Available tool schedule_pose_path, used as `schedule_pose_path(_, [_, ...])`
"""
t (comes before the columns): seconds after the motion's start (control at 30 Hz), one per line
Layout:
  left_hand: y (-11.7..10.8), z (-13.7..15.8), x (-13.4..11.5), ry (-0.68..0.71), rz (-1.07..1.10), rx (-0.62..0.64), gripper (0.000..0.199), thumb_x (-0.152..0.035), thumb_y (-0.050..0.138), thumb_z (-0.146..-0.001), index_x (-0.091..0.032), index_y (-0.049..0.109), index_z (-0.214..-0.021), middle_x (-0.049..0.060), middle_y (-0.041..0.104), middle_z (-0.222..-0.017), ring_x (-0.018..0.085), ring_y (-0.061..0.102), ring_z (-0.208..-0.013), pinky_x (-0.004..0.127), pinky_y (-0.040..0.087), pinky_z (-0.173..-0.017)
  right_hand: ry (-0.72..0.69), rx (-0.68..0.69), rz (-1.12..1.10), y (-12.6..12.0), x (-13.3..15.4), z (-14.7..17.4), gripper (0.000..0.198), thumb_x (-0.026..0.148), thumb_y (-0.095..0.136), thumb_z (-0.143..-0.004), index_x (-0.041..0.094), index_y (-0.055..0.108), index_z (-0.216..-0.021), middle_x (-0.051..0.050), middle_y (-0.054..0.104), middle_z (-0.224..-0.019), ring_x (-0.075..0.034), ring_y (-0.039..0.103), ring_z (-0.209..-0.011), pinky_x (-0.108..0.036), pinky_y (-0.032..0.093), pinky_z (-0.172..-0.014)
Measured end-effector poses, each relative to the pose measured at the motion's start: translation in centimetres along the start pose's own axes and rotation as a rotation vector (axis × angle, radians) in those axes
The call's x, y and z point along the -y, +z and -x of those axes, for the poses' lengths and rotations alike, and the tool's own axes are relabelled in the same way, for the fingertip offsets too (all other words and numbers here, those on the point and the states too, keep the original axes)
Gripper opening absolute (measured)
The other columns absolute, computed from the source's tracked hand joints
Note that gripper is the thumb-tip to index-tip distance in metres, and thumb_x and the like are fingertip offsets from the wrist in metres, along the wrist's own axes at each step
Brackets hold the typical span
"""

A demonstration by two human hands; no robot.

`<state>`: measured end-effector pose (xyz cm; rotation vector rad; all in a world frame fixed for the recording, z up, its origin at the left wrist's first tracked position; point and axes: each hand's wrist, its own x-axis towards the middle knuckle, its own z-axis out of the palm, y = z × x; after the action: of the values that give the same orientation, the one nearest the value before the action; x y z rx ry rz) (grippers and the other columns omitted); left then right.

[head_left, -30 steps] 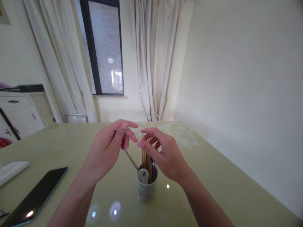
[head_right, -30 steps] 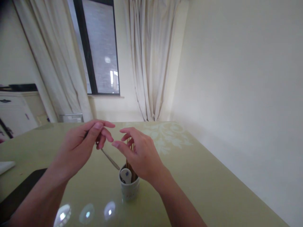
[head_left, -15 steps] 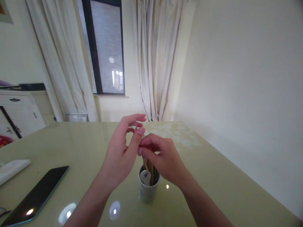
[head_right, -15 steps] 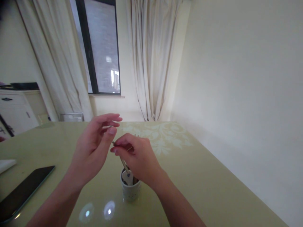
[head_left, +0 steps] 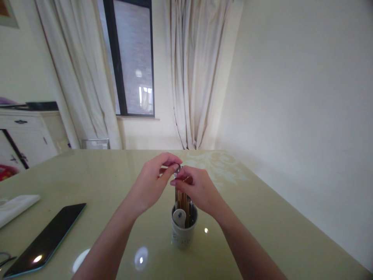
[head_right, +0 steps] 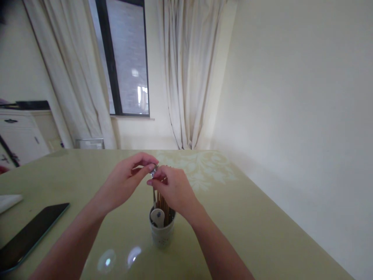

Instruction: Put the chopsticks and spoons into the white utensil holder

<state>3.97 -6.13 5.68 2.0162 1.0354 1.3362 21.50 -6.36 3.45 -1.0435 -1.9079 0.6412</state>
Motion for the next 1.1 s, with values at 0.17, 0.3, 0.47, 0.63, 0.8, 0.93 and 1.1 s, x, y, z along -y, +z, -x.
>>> schedule_pose_path(0.17, [0.1,-0.4,1.7,-0.091,-0.046,0.179,0.013,-0.03,0.058,-0.094,-0.023,0.069,-0.094,0.002,0.077,-0.095,0.02,0.073,-0.092,0.032,0.057,-0.078,0.051,-0.001,0.106,-1.6,-0.1,0.0,0.012,0.023,0.076,-0.09,0.018,0.076,-0.079,-0.001,0.075,-0.072,-0.015,0.067,-0.065,-0.024,0.047,-0.061])
schedule_pose_path(0.3, [0.8,-0.2,3.3,-0.134,-0.056,0.285,0.013,-0.032,0.061,-0.091,-0.022,0.068,-0.093,0.004,0.076,-0.097,0.021,0.073,-0.09,0.035,0.059,-0.081,0.035,-0.121,0.098,-3.8,1.0,0.7,0.017,0.03,0.074,-0.092,0.018,0.075,-0.08,-0.002,0.075,-0.073,-0.016,0.07,-0.066,-0.025,0.052,-0.061])
schedule_pose_path(0.47, [0.6,-0.2,3.6,-0.053,-0.065,0.222,0.01,-0.03,0.064,-0.087,-0.021,0.068,-0.088,0.005,0.076,-0.092,0.021,0.073,-0.087,0.035,0.06,-0.08,0.008,-0.334,-0.033,-4.6,0.8,4.0,0.032,0.049,0.07,-0.096,0.019,0.07,-0.084,-0.002,0.073,-0.071,-0.017,0.07,-0.064,-0.025,0.052,-0.058])
schedule_pose_path(0.63, [-0.2,-0.6,2.7,-0.019,-0.123,0.034,0.019,-0.039,0.064,-0.091,-0.021,0.069,-0.09,0.005,0.075,-0.091,0.02,0.071,-0.083,0.034,0.057,-0.076,0.078,-0.483,-0.045,-0.5,-4.2,9.5,0.035,0.054,0.06,-0.101,0.02,0.069,-0.101,-0.007,0.074,-0.089,-0.02,0.07,-0.078,-0.028,0.055,-0.065])
schedule_pose_path(0.8, [2.5,2.7,6.6,-0.108,0.023,-0.206,0.041,-0.058,0.056,-0.096,-0.019,0.067,-0.103,0.005,0.072,-0.093,0.019,0.068,-0.082,0.03,0.055,-0.072,0.123,-0.368,-0.098,4.6,-8.6,12.6,0.071,0.062,0.068,-0.091,0.02,0.051,-0.145,-0.015,0.066,-0.13,-0.029,0.067,-0.111,-0.039,0.058,-0.089])
schedule_pose_path(0.93, [5.9,7.3,11.7,-0.276,-0.01,-0.313,0.052,-0.066,0.04,-0.099,-0.02,0.064,-0.096,0.001,0.066,-0.076,0.019,0.062,-0.068,0.031,0.051,-0.065,0.11,-0.267,-0.097,6.9,-9.3,12.2,0.093,0.059,0.085,-0.075,0.02,0.045,-0.15,-0.017,0.058,-0.141,-0.035,0.061,-0.124,-0.044,0.055,-0.099])
schedule_pose_path(1.1, [7.8,9.7,13.5,-0.245,-0.117,-0.05,0.039,-0.051,0.037,-0.102,-0.023,0.058,-0.086,0.003,0.07,-0.078,0.022,0.065,-0.074,0.032,0.048,-0.07,0.076,-0.293,-0.048,8.2,-9.4,11.0,0.092,0.045,0.096,-0.063,0.021,0.052,-0.14,-0.013,0.061,-0.133,-0.034,0.062,-0.122,-0.044,0.053,-0.103])
